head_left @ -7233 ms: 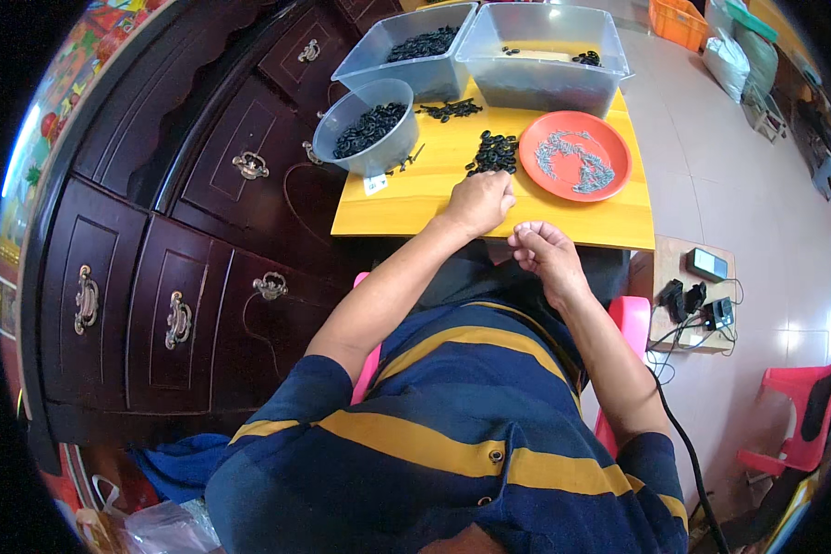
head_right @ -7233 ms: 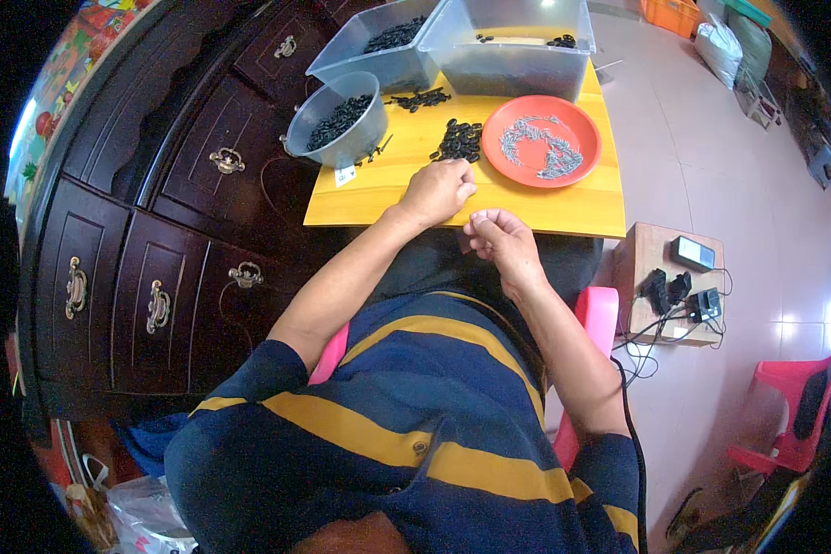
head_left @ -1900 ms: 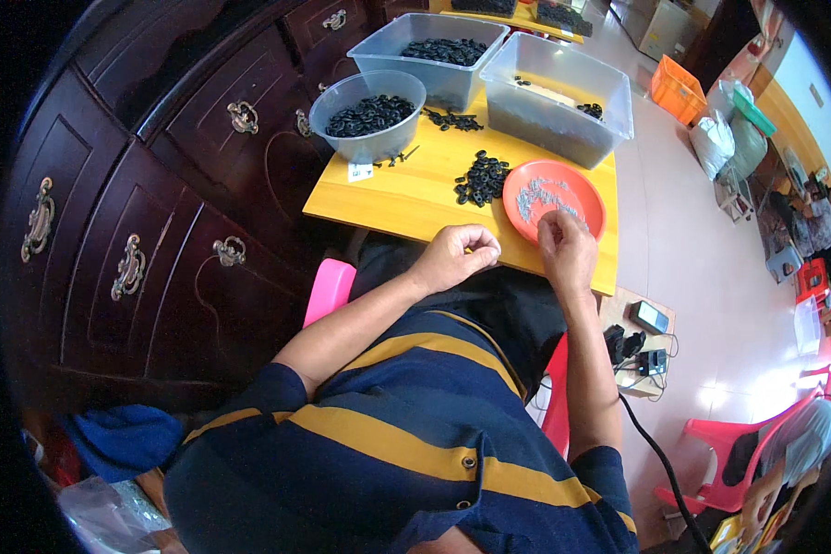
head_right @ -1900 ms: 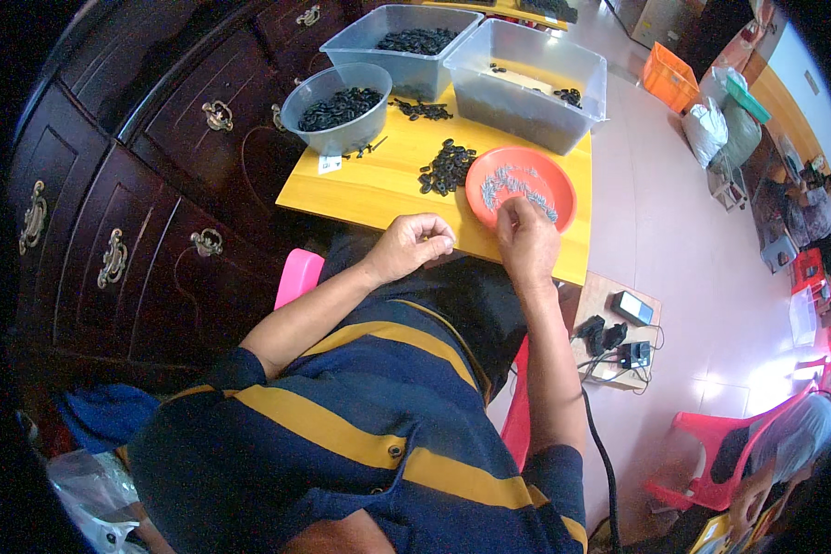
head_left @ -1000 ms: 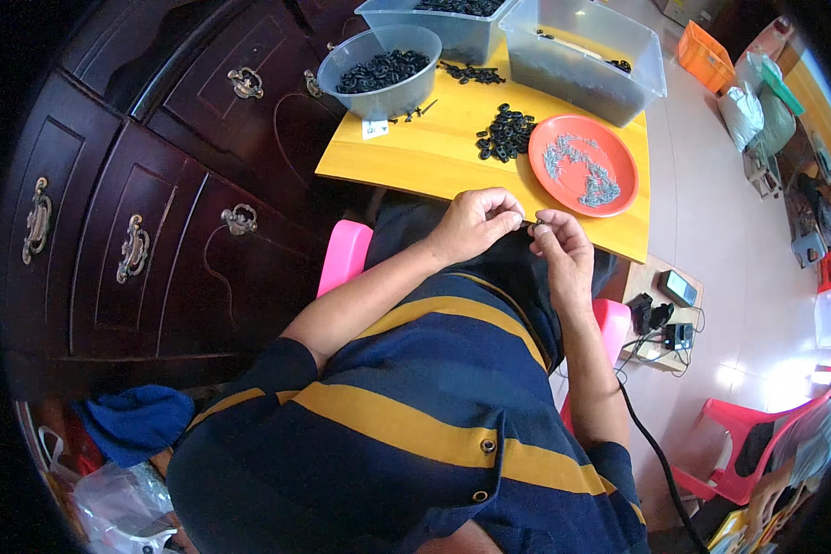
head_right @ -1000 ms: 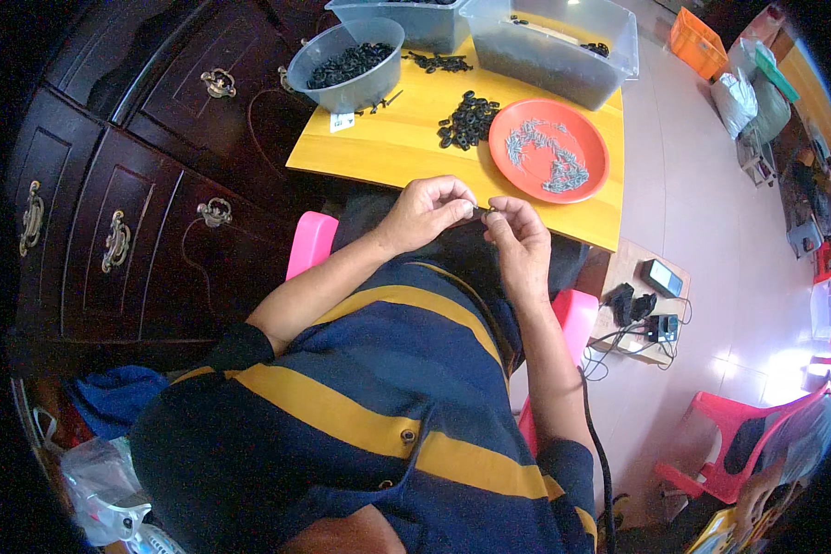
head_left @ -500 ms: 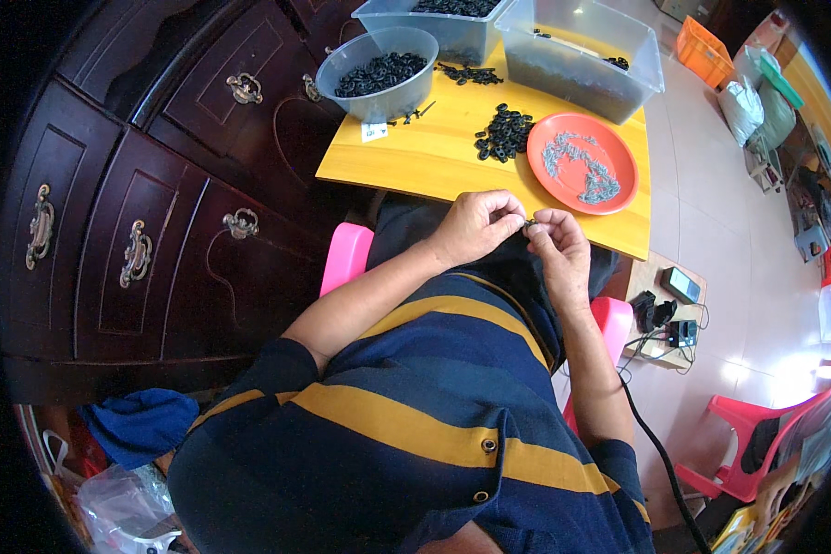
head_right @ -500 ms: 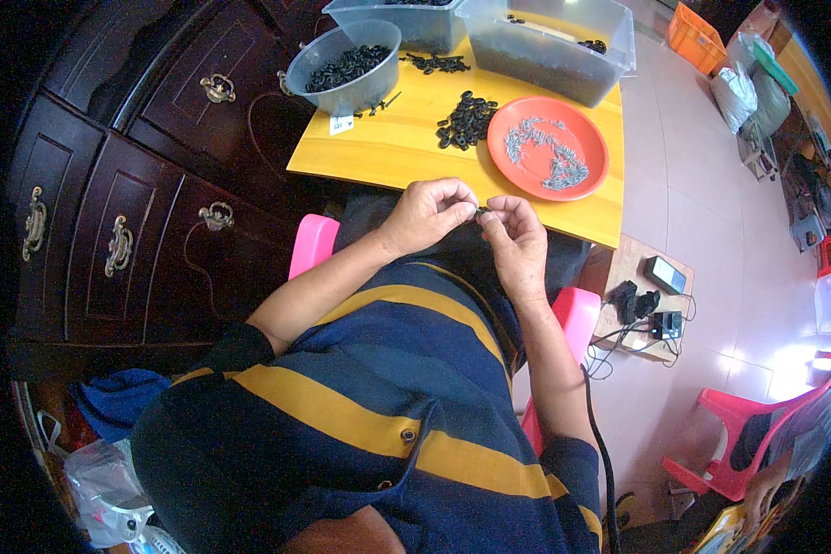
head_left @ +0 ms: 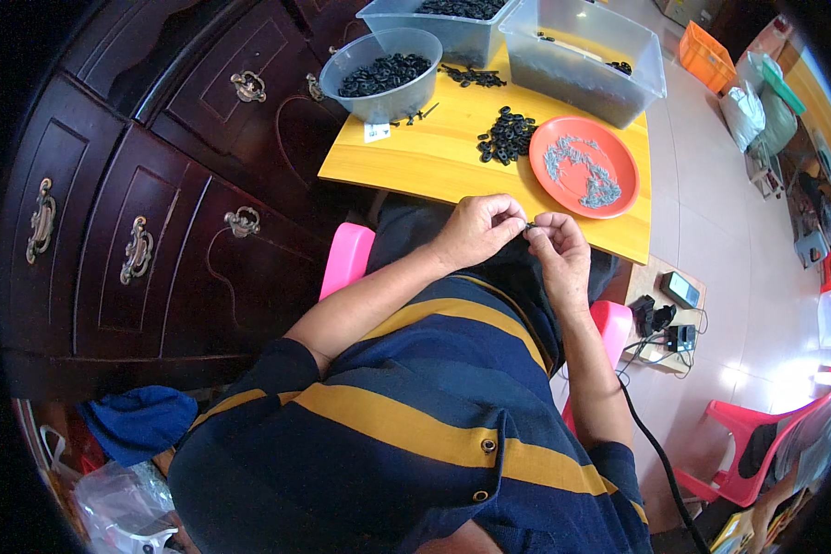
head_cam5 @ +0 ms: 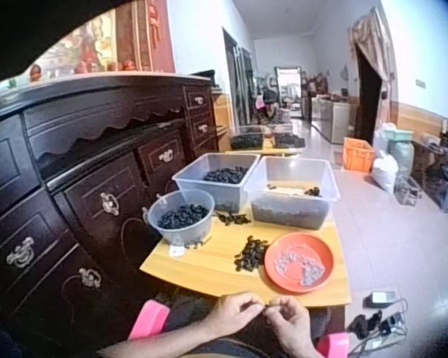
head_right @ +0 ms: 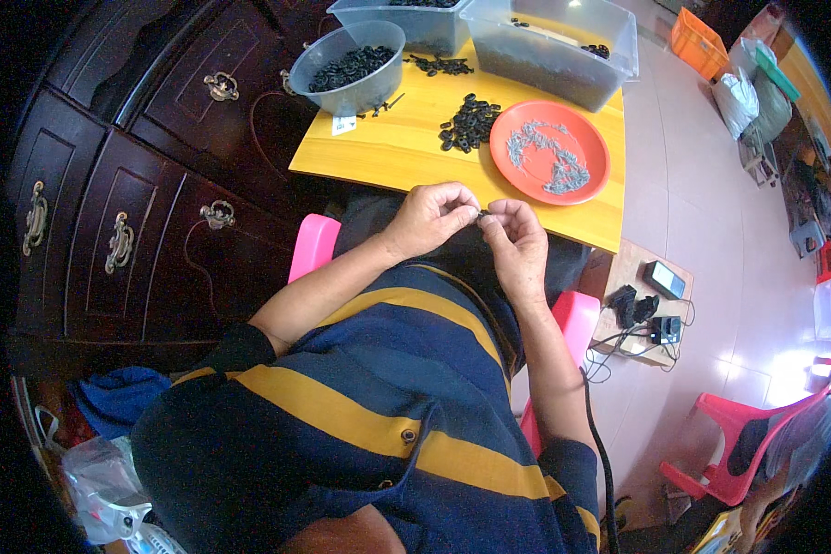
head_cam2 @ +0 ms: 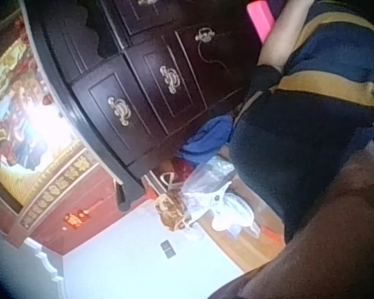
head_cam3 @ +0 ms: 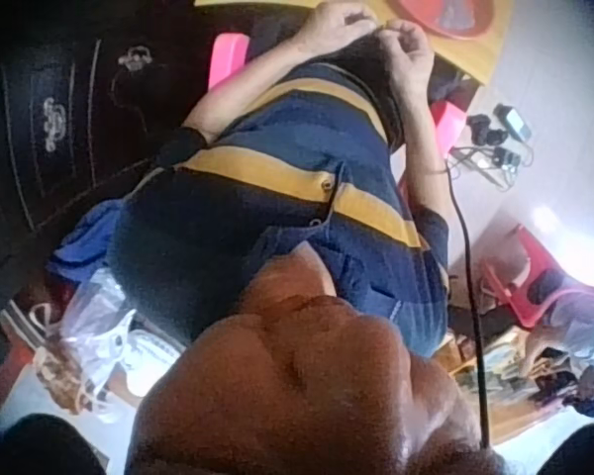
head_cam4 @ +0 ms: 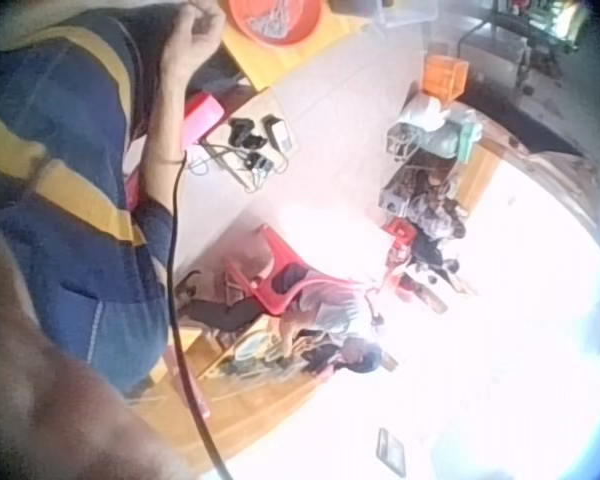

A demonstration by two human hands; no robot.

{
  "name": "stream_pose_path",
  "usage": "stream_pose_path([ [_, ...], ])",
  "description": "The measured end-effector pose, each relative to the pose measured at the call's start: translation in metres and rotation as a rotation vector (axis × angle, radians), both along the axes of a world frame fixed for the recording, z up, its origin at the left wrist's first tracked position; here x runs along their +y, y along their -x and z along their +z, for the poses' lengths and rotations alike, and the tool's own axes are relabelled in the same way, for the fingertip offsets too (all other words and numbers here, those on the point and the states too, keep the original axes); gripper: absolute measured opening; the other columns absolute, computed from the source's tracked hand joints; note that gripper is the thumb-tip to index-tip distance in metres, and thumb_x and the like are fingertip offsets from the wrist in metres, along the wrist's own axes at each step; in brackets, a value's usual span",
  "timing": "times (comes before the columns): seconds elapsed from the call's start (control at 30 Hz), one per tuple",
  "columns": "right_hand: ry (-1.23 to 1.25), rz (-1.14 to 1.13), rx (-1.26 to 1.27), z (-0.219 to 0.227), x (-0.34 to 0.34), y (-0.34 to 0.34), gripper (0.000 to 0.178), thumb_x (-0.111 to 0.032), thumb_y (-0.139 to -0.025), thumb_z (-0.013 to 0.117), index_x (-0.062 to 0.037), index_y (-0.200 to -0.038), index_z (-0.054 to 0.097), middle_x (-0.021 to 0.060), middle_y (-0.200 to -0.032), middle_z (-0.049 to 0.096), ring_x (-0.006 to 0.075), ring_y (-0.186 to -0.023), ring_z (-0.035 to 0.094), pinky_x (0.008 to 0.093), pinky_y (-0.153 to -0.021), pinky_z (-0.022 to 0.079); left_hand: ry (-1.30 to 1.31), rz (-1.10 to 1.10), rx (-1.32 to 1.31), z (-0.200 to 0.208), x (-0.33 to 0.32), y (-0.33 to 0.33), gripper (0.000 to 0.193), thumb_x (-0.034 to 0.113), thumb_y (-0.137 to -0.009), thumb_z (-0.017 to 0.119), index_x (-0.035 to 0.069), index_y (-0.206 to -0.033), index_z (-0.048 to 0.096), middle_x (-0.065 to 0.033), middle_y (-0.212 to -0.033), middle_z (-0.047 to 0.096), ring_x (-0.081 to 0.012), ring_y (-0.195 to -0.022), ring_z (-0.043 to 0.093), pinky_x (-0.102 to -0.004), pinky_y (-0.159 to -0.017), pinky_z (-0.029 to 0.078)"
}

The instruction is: Manually assembling small black plastic parts with metal clips on a production table.

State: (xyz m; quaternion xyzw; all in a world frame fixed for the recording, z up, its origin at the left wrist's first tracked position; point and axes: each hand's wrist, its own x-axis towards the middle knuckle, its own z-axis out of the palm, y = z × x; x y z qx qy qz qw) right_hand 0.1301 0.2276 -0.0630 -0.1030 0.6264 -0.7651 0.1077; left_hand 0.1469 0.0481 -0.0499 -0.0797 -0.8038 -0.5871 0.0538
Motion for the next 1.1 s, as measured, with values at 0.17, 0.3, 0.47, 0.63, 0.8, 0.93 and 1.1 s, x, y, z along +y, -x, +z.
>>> stream_pose_path([
  [0.17, -0.013, -0.008, 0.001, -0.001, -0.001, -0.001, 0.015, -0.001, -0.093, 0.066, -0.0013, -0.107, 0.061, -0.0025, -0.087, 0.062, 0.0045, -0.077, 0.056, 0.0192, -0.072, 0.047, 0.01, 0.007, 0.041, 0.0, 0.001, 0.0, 0.007, 0.007, -0.093, 0.066, 0.0, -0.093, 0.069, 0.0004, -0.081, 0.068, -0.005, -0.073, 0.06, -0.0242, -0.067, 0.052],
  [0.3, -0.097, -0.019, 0.016, -0.005, 0.0, 0.001, 0.013, 0.0, -0.091, 0.067, -0.0017, -0.103, 0.062, -0.0034, -0.086, 0.061, 0.0037, -0.076, 0.056, 0.019, -0.073, 0.047, 0.094, 0.007, 0.09, 0.004, 0.002, 0.0, 0.007, 0.007, -0.091, 0.068, 0.0, -0.09, 0.07, -0.0006, -0.077, 0.068, -0.0052, -0.07, 0.059, -0.0247, -0.063, 0.051],
  [0.47, -0.023, -0.011, -0.014, -0.001, 0.001, -0.003, 0.013, 0.0, -0.091, 0.067, -0.0024, -0.103, 0.062, -0.0015, -0.087, 0.064, 0.0051, -0.076, 0.057, 0.0196, -0.072, 0.048, 0.11, -0.012, 0.12, 0.003, 0.001, 0.002, 0.006, 0.006, -0.09, 0.069, 0.0, -0.09, 0.07, 0.0, -0.077, 0.067, -0.0051, -0.071, 0.06, -0.025, -0.063, 0.051],
  [0.63, 0.037, -0.023, -0.013, -0.003, 0.002, 0.003, 0.015, 0.0, -0.093, 0.065, -0.0028, -0.106, 0.06, 0.0011, -0.089, 0.067, 0.0067, -0.076, 0.059, 0.0204, -0.072, 0.048, -0.121, -0.063, -0.036, 0.005, -0.011, 0.011, 0.016, 0.009, -0.092, 0.068, 0.0, -0.105, 0.069, 0.0011, -0.085, 0.068, -0.0048, -0.074, 0.061, -0.0245, -0.067, 0.052],
  [0.8, 0.059, -0.068, -0.037, 0.001, 0.005, 0.003, 0.014, -0.001, -0.092, 0.067, -0.0037, -0.105, 0.061, -0.0013, -0.085, 0.063, 0.0057, -0.073, 0.057, 0.0197, -0.07, 0.047, 0.519, 0.201, 0.237, 0.005, -0.038, 0.039, 0.041, 0.009, -0.085, 0.067, 0.006, -0.126, 0.062, -0.0111, -0.091, 0.066, -0.0243, -0.074, 0.067, -0.0369, -0.071, 0.055],
  [0.93, 0.064, -0.046, -0.045, -0.001, 0.005, 0.003, 0.014, -0.001, -0.092, 0.066, -0.0035, -0.105, 0.061, -0.001, -0.085, 0.064, 0.0057, -0.074, 0.057, 0.0201, -0.07, 0.047, 0.678, 0.255, 0.262, 0.002, -0.045, 0.061, 0.04, 0.016, -0.087, 0.065, 0.01, -0.126, 0.062, -0.0149, -0.103, 0.066, -0.0352, -0.094, 0.067, -0.0463, -0.082, 0.055],
  [1.1, 0.067, -0.043, -0.062, -0.003, 0.006, 0.004, 0.014, -0.002, -0.092, 0.066, -0.0032, -0.106, 0.061, 0.0003, -0.087, 0.065, 0.006, -0.075, 0.059, 0.0203, -0.071, 0.048, 0.753, 0.236, 0.327, -0.006, -0.046, 0.077, 0.027, 0.018, -0.087, 0.066, 0.01, -0.113, 0.069, -0.0124, -0.1, 0.066, -0.0331, -0.091, 0.067, -0.0447, -0.08, 0.055],
])
